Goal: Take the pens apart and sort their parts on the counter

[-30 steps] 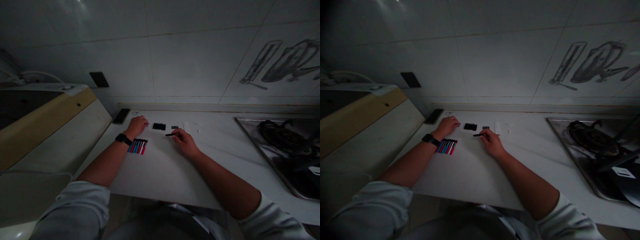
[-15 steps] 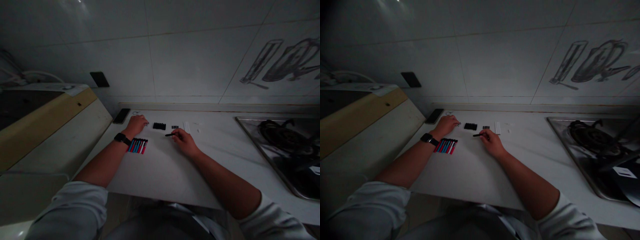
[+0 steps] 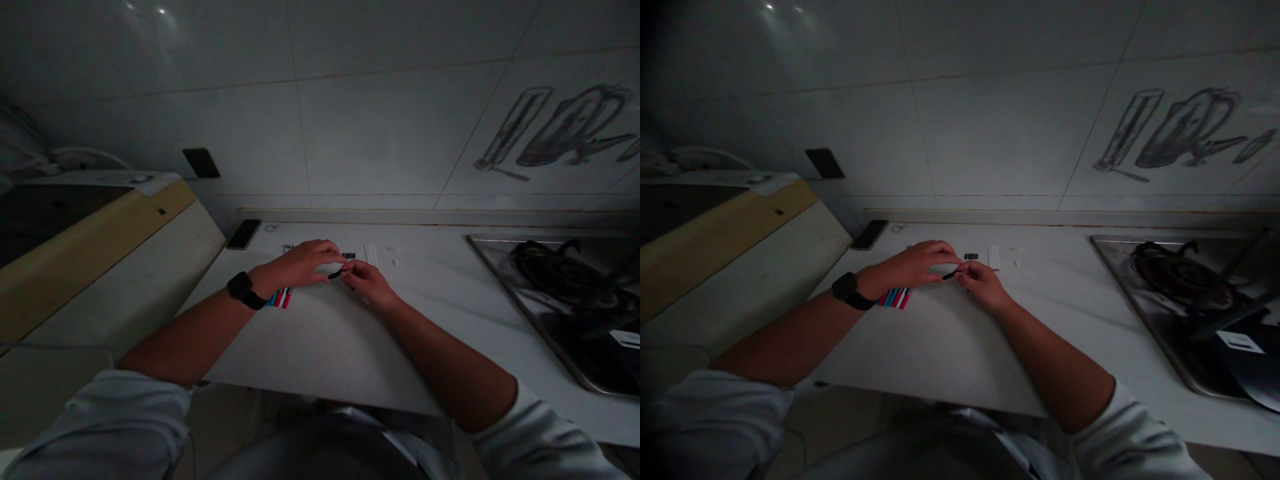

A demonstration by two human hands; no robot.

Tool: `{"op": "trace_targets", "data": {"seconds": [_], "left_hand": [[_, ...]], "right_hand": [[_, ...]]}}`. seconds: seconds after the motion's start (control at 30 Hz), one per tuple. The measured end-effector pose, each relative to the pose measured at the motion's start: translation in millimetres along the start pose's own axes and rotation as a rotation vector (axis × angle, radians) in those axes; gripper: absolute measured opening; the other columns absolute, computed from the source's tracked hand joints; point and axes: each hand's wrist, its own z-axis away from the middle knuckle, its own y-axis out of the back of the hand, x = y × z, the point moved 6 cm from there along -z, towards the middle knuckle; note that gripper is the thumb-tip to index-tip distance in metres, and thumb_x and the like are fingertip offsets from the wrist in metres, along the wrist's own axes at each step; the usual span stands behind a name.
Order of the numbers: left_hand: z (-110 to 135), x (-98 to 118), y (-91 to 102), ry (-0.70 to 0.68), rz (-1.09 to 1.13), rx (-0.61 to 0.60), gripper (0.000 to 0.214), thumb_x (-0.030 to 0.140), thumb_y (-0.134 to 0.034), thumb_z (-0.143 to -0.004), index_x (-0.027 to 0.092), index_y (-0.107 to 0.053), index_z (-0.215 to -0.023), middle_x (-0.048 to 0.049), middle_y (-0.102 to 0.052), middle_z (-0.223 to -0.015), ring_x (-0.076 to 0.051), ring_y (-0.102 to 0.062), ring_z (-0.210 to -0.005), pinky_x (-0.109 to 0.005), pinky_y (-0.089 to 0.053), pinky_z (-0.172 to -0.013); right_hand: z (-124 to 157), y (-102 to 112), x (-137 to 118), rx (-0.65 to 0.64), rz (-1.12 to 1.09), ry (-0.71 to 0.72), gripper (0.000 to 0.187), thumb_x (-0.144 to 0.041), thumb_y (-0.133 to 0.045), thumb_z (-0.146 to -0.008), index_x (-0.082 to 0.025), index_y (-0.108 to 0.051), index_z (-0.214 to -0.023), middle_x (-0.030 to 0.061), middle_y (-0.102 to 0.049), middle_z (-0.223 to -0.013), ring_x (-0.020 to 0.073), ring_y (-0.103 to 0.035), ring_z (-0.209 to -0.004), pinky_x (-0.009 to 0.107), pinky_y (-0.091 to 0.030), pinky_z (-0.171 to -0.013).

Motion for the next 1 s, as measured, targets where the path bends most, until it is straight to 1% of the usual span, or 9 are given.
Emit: {"op": "trace_targets", "data": {"seconds": [0.1,0.2,0.27,0.33,0.4,0.47,0.63,0.77,1.0], "left_hand": [[0,5,-2.7,-0.005,0.0,-0.007,0.057,0.024,-0.083,-0.083,0.034,-0.066,-0.135,-0.0074,-0.06,-0.137,-0.027,-0.057,-0.128,-0.042,-0.046,-0.111],[-2,-1,-4.7,0.041,0.002,-0.004,0.053,0.029,-0.084,-0.082,0.033,-0.067,-0.131,-0.007,-0.059,-0.139,-0.028,-0.056,-0.13,-0.044,-0.044,-0.113],[-5,-13,-4.0,0.097,-0.017,0.053,0.05,0.031,-0.084,-0.082,0.031,-0.067,-0.129,-0.0075,-0.06,-0.136,-0.028,-0.056,-0.129,-0.043,-0.045,-0.113],[-9,-32,-3.8,0.171,-0.06,0.141,0.049,0.033,-0.084,-0.081,0.028,-0.067,-0.128,-0.0083,-0.06,-0.132,-0.027,-0.057,-0.126,-0.042,-0.045,-0.112],[-15,-53,-9.9,0.232,-0.101,0.181,0.048,0.034,-0.083,-0.081,0.026,-0.067,-0.126,-0.0088,-0.061,-0.13,-0.027,-0.058,-0.124,-0.041,-0.046,-0.11],[-22,-74,-22.4,0.287,-0.134,0.16,0.046,0.034,-0.083,-0.08,0.025,-0.069,-0.123,-0.0092,-0.062,-0.127,-0.028,-0.059,-0.121,-0.042,-0.047,-0.108],[-38,-110,-55.4,0.382,-0.145,0.075,0.048,0.041,-0.083,-0.078,0.024,-0.071,-0.12,-0.0104,-0.065,-0.126,-0.028,-0.06,-0.119,-0.041,-0.049,-0.105],[-39,-122,-66.9,0.402,-0.154,0.039,0.049,0.043,-0.082,-0.077,0.024,-0.071,-0.121,-0.0103,-0.066,-0.126,-0.028,-0.062,-0.117,-0.04,-0.05,-0.104],[-39,-128,-71.2,0.427,-0.166,0.029,0.053,0.043,-0.081,-0.073,0.026,-0.071,-0.122,-0.0107,-0.066,-0.127,-0.028,-0.065,-0.114,-0.04,-0.051,-0.101]], "right_hand": [[0,-2,0,-0.025,-0.021,0.004,0.037,-0.055,-0.072,-0.08,-0.021,-0.065,-0.09,-0.002,-0.059,-0.071,0.0137,-0.052,-0.062,0.028,-0.042,-0.061],[-2,0,5,-0.028,-0.043,-0.024,0.036,-0.055,-0.072,-0.082,-0.021,-0.066,-0.091,-0.0018,-0.06,-0.072,0.0138,-0.052,-0.063,0.028,-0.042,-0.06],[-4,6,8,0.023,-0.023,-0.035,0.036,-0.055,-0.07,-0.083,-0.021,-0.066,-0.092,-0.0013,-0.061,-0.074,0.0143,-0.054,-0.065,0.028,-0.042,-0.061],[-7,15,11,0.121,0.021,-0.028,0.035,-0.055,-0.067,-0.085,-0.021,-0.066,-0.093,-0.001,-0.061,-0.075,0.0145,-0.054,-0.066,0.028,-0.042,-0.063],[-8,25,14,0.213,0.072,-0.004,0.034,-0.054,-0.065,-0.086,-0.021,-0.067,-0.092,-0.0006,-0.063,-0.076,0.0148,-0.055,-0.067,0.028,-0.043,-0.064],[-9,30,16,0.257,0.134,0.028,0.032,-0.053,-0.063,-0.088,-0.021,-0.067,-0.092,0.0003,-0.064,-0.078,0.0159,-0.057,-0.07,0.029,-0.045,-0.068],[-9,31,19,0.219,0.251,0.08,0.028,-0.049,-0.06,-0.09,-0.022,-0.069,-0.094,0.0011,-0.066,-0.08,0.0178,-0.059,-0.074,0.031,-0.046,-0.072],[-8,30,18,0.22,0.284,0.083,0.027,-0.048,-0.059,-0.091,-0.023,-0.069,-0.093,0.0013,-0.066,-0.08,0.018,-0.059,-0.073,0.03,-0.045,-0.07],[-5,27,9,0.208,0.303,0.094,0.027,-0.047,-0.058,-0.091,-0.023,-0.069,-0.092,0.0019,-0.068,-0.082,0.0184,-0.06,-0.074,0.031,-0.045,-0.072]]}}
